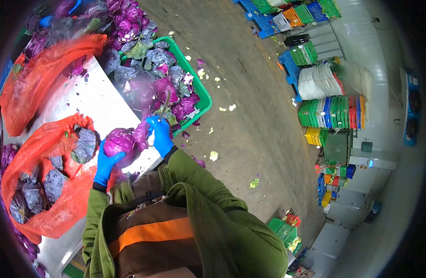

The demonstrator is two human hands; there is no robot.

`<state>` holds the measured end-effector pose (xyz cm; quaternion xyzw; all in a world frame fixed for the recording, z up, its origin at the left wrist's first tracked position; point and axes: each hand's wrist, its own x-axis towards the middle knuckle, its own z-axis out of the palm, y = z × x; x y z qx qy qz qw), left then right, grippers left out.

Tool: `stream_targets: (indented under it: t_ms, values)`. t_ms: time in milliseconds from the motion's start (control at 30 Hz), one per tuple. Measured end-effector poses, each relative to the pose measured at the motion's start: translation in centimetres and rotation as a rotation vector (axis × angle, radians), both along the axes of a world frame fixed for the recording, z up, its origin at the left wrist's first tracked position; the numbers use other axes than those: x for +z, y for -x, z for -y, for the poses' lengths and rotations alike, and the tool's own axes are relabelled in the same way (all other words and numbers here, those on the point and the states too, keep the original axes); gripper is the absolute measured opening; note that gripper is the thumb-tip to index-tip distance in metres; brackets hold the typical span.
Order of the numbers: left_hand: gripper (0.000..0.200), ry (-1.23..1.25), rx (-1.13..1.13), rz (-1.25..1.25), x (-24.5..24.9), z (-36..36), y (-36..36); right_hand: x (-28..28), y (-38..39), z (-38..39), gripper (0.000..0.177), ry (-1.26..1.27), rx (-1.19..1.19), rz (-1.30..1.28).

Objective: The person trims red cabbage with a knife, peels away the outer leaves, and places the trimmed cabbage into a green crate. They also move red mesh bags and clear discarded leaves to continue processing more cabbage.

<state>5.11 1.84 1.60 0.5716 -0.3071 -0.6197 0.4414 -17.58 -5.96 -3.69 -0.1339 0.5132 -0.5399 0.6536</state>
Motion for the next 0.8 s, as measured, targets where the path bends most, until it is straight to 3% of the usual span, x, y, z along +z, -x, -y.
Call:
stream_targets:
  t_ms: [100, 167, 233, 300, 400, 433, 500, 533, 633, 800]
  values:
    - [0.085, -0.082, -0.020, -0.095, 1.0, 0.5, -0.7, 1.2, 1.0, 1.0, 0.019, -0.046, -0.056, -0.063]
    - [0.084, -0.149, 0.049, -0.252, 2.1, 0.7, -0.8, 0.2, 2.2, 2.8, 0.022, -0.233, -0.256, 0.142]
    - [0.086, -0.154, 0.047, -0.252, 2.4, 1.0, -0.9, 0.4, 3.2, 3.2, 0.023, -0.218, -0.265, 0.094]
    - [0.088, -0.156, 0.046, -0.255, 2.3, 1.4, -0.6, 1.6, 3.5, 3.7, 0.025, -0.082, 0.138, -0.352]
    - [0.101, 0.403, -0.011, 0.721, 3.6, 1.1, 1.7, 4.6, 2.1, 1.9, 0.028, -0.101, 0.409, -0.293]
    - [0.101, 0.402, -0.006, 0.715, 4.0, 1.1, 2.0, 6.2, 1.4, 1.6, 0.030, -0.111, 0.570, -0.238]
    - [0.105, 0.553, -0.223, 1.095, 4.5, 1.1, 2.1, 8.3, 0.3, 0.0, 0.038, -0.002, 0.799, -0.319]
    - [0.111, 0.550, -0.270, 1.123, 4.0, 0.8, 2.0, 9.1, -0.3, -0.5, 0.044, 0.042, 0.802, -0.449]
    - [0.119, 0.372, -0.189, 0.978, 3.5, 0.5, 1.4, 6.3, -0.1, -1.4, 0.043, 0.118, 0.770, -0.376]
    - [0.123, 0.379, -0.166, 0.968, 1.3, 0.5, 0.9, 5.9, -0.5, -1.9, 0.032, 0.171, 0.754, -0.440]
